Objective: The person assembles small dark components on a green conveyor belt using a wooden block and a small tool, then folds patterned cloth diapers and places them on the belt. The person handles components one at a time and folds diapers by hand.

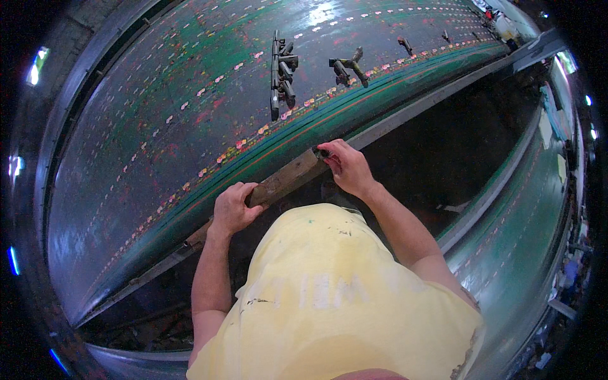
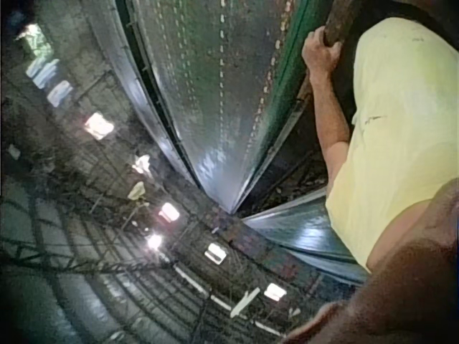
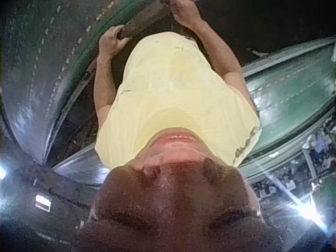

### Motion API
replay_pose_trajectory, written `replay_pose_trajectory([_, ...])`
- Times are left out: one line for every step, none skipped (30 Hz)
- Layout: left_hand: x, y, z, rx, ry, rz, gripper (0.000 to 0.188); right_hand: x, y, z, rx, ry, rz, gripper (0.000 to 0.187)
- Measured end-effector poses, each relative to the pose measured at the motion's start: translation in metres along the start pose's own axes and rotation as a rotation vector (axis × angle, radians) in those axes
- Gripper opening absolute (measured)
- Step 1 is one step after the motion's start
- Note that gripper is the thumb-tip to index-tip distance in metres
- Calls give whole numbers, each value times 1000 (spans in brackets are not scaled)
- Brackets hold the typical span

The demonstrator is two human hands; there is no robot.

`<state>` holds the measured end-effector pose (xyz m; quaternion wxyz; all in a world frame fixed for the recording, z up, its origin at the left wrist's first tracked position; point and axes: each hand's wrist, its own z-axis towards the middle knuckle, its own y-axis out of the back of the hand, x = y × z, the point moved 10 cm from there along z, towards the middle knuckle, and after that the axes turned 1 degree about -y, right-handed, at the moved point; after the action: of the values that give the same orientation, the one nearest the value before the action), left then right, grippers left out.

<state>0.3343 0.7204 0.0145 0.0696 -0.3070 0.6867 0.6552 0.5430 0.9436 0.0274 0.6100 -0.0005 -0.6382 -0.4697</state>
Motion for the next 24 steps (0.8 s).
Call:
replay_pose_trajectory([0,-1,0,8,4,0,61,0,-1,0,4,-6,-6,42])
replay_pose_trajectory([-1,1,0,-15,-15,-7,59,-1,-3,-1,11,-3,-20,42])
replay_pose_trajectory([-2,2,0,-37,-34,-14,58,-4,-6,-2,18,1,-35,41])
replay_pose_trajectory([-3,3,0,-59,-54,-21,56,-6,-9,-2,25,4,-50,41])
replay_pose_trajectory([-2,2,0,-63,-61,-22,56,-5,-10,-2,22,11,-54,41])
replay_pose_trajectory([-1,2,0,-67,-69,-24,56,-4,-10,-1,20,18,-58,40])
replay_pose_trajectory([-1,2,0,-71,-78,-25,56,-3,-11,-1,17,25,-62,40])
replay_pose_trajectory([-2,2,1,-67,-78,-31,56,-4,-12,-1,16,27,-60,40])
replay_pose_trajectory([-3,3,1,-62,-79,-38,56,-4,-12,0,14,28,-58,40])
replay_pose_trajectory([-4,3,2,-57,-81,-44,56,-4,-12,0,11,29,-55,40])
replay_pose_trajectory([-4,3,1,-49,-86,-42,56,-4,-12,0,16,19,-46,40])
replay_pose_trajectory([-3,2,1,-42,-91,-39,56,-4,-12,0,20,8,-36,41])
replay_pose_trajectory([-3,2,1,-35,-96,-36,56,-4,-12,0,24,-4,-27,41])
replay_pose_trajectory([-3,2,2,-29,-98,-31,56,-4,-12,-1,11,2,-32,43])
replay_pose_trajectory([-4,2,2,-23,-100,-25,56,-5,-13,-3,-2,8,-37,45])
replay_pose_trajectory([-5,2,2,-17,-102,-19,56,-6,-13,-4,-14,14,-42,47])
replay_pose_trajectory([-5,1,2,-16,-103,-16,57,-7,-14,-5,-19,-10,-48,50])
replay_pose_trajectory([-4,0,1,-14,-105,-13,59,-7,-15,-8,-25,-35,-55,53])
replay_pose_trajectory([-4,-2,2,-12,-107,-9,61,-8,-16,-10,-31,-60,-61,56])
replay_pose_trajectory([-6,-3,3,-22,-106,15,64,-7,-17,-10,-27,-56,-67,60])
replay_pose_trajectory([-9,-6,6,-31,-105,39,68,-7,-17,-11,-24,-53,-72,64])
replay_pose_trajectory([-15,-11,10,-39,-105,64,72,-7,-18,-12,-22,-51,-78,68])
replay_pose_trajectory([-23,-16,17,-47,-107,83,76,-7,-18,-13,-20,-51,-83,71])
replay_pose_trajectory([-36,-21,27,-59,-103,104,80,-5,-17,-13,-15,-45,-86,74])
